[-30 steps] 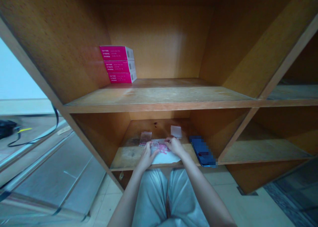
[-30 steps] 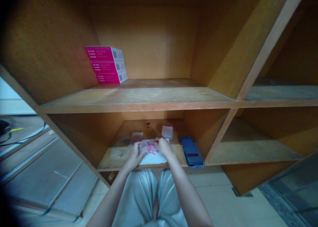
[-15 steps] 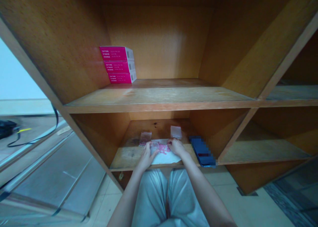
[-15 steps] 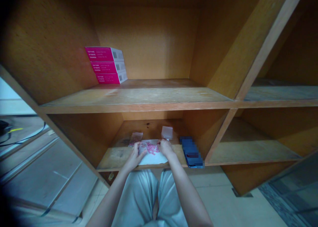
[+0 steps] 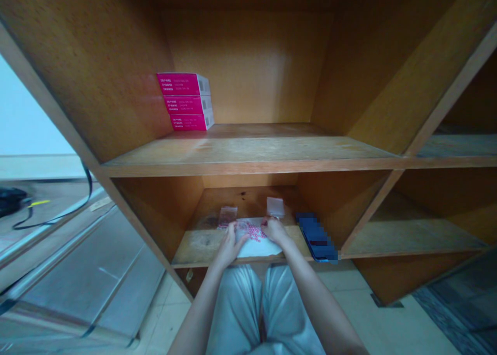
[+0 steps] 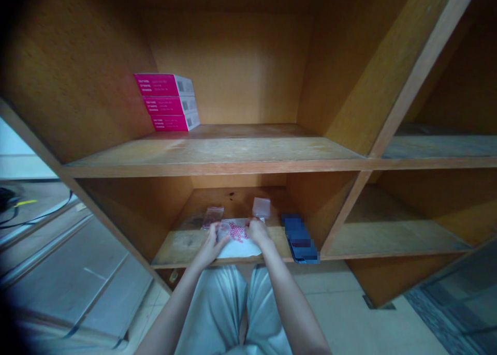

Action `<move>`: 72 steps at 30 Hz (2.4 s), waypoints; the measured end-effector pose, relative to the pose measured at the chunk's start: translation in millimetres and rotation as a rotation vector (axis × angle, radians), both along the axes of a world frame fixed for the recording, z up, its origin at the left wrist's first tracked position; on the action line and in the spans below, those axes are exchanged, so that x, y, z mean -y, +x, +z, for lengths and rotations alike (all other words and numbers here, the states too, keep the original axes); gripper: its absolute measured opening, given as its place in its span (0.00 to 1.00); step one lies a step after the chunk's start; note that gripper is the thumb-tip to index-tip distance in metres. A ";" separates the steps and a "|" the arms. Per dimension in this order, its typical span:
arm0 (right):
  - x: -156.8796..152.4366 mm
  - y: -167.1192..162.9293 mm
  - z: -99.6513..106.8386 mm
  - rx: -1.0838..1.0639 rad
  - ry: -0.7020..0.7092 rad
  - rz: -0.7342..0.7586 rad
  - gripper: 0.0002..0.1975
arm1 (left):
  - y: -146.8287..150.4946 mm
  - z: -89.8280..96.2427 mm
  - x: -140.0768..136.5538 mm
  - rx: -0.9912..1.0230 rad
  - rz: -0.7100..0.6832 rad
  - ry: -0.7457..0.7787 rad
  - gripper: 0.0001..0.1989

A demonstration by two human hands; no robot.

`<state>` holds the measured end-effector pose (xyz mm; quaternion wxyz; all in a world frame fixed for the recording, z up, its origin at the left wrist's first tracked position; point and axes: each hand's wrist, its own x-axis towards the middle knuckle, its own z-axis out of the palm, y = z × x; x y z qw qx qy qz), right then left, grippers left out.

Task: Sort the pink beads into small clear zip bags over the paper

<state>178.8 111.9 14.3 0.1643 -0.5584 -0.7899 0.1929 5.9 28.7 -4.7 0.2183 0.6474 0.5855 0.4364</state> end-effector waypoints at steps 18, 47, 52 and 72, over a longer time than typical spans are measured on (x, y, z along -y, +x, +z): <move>3.9 -14.4 7.1 -0.607 0.053 0.069 0.06 | -1.1 -8.7 -4.0 -0.031 0.002 0.044 0.21; 43.4 -35.4 27.6 -0.626 0.152 0.325 0.13 | -3.0 -11.3 -4.0 0.129 0.052 0.145 0.19; 43.1 -32.0 20.3 -0.618 0.129 0.342 0.09 | -2.4 -8.3 -3.4 0.196 0.071 0.154 0.21; 37.3 -34.4 4.1 -0.942 -0.174 0.262 0.07 | -8.9 10.4 -0.2 0.579 0.013 -0.134 0.18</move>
